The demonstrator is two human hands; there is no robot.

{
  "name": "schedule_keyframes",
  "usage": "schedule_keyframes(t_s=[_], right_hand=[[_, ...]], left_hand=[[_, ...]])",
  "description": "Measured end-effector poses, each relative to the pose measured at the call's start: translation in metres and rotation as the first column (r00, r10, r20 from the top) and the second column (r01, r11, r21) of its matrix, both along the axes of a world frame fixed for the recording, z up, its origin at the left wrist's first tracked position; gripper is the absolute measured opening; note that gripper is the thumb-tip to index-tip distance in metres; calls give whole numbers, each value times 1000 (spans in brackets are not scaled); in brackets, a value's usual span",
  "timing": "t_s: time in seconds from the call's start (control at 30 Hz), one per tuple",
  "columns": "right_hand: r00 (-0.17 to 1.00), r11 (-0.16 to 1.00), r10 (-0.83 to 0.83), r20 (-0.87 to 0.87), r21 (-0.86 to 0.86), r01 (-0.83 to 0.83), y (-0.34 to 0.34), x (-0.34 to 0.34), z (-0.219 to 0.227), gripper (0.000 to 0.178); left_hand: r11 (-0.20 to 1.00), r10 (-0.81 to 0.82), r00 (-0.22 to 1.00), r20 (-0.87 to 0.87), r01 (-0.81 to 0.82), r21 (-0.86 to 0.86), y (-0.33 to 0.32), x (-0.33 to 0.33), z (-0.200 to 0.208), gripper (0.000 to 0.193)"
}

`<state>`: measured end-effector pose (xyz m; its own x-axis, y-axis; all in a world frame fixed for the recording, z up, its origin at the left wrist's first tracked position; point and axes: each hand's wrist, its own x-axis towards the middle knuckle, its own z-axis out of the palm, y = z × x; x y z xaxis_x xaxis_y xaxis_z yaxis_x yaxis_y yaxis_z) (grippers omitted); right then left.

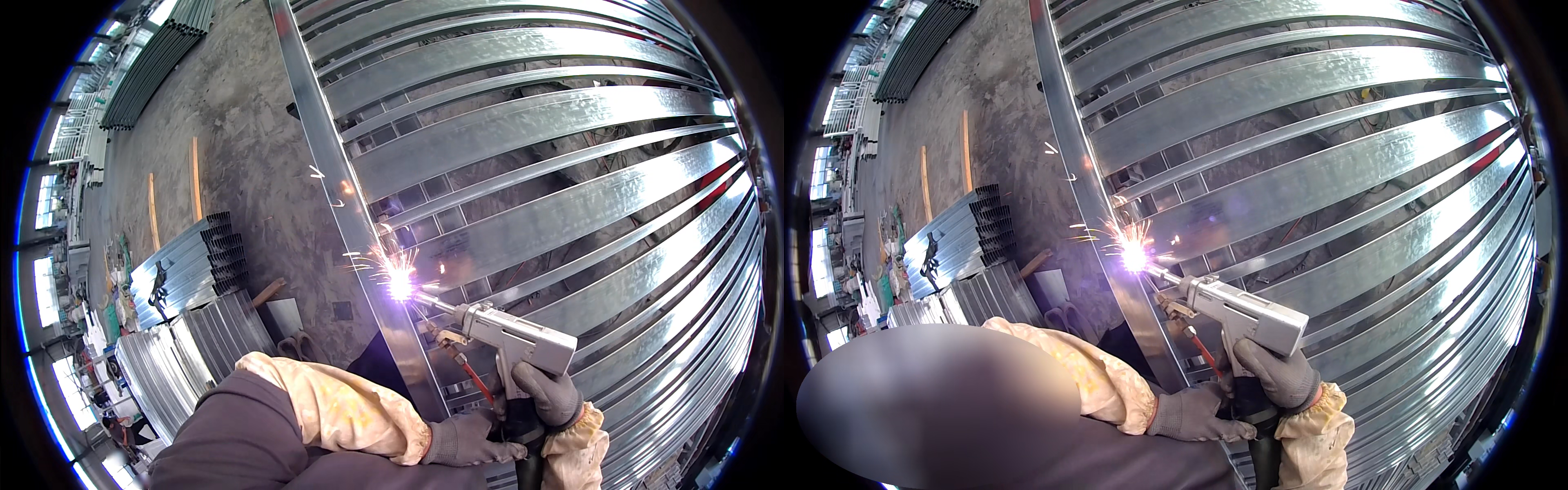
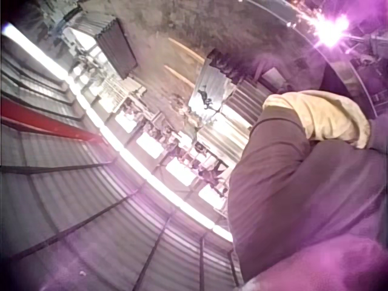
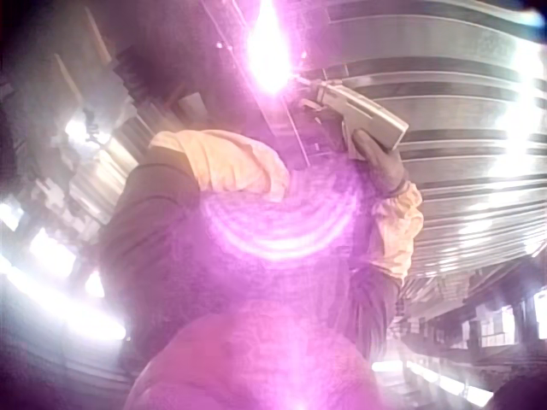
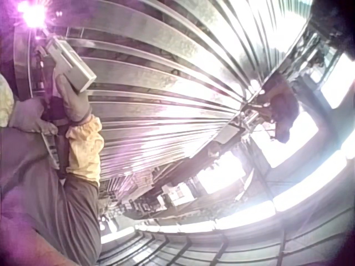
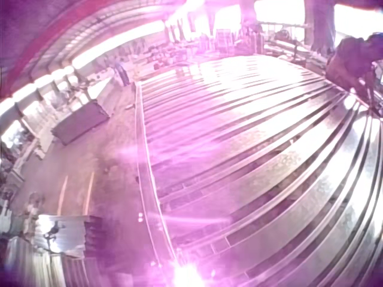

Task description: The person welds a long metal bar onto a slatted metal frame using a handheld welding gun. They move the tool along the seam to create a continuous weld, generating bright sparks. The person periodically repositions the metal bar and the welding gun to continue the process along the length of the frame.

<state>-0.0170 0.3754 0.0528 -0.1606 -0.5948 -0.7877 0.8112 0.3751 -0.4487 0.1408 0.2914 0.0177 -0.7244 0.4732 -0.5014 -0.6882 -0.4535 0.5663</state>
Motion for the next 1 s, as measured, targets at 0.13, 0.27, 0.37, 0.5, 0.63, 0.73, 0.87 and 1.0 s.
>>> schedule_keyframes(t_s=[0.13,0.27,0.37,0.5,0.63,0.73,0.87,1.0], right_hand=[[1000,1000,-6,16,-26,7,3,1,-3,40],[999,997,30,-17,-67,-31,1,1,3,31],[1000,999,23,12,-37,-23,4,1,4,31],[1000,1000,2,-5,3,-2,10,5,0,39],[1000,1000,18,13,-6,-18,12,5,1,29],[1000,1000,5,20,-6,-5,13,6,2,29],[1000,1000,6,9,-10,-5,18,8,-2,29],[999,999,33,0,-33,-33,17,6,-2,29]], left_hand=[[997,15,998,66,-20,71,-4,-4,8,35],[999,17,999,46,-19,38,0,-1,7,35],[998,5,998,59,-8,66,1,-1,7,35],[997,-57,997,47,55,51,3,2,3,40],[1000,-27,999,19,27,6,7,5,3,42],[993,-96,995,3,96,-71,5,4,1,51],[971,-225,972,62,229,-67,1,-1,2,54],[980,-166,986,8,166,-107,5,2,1,49]])
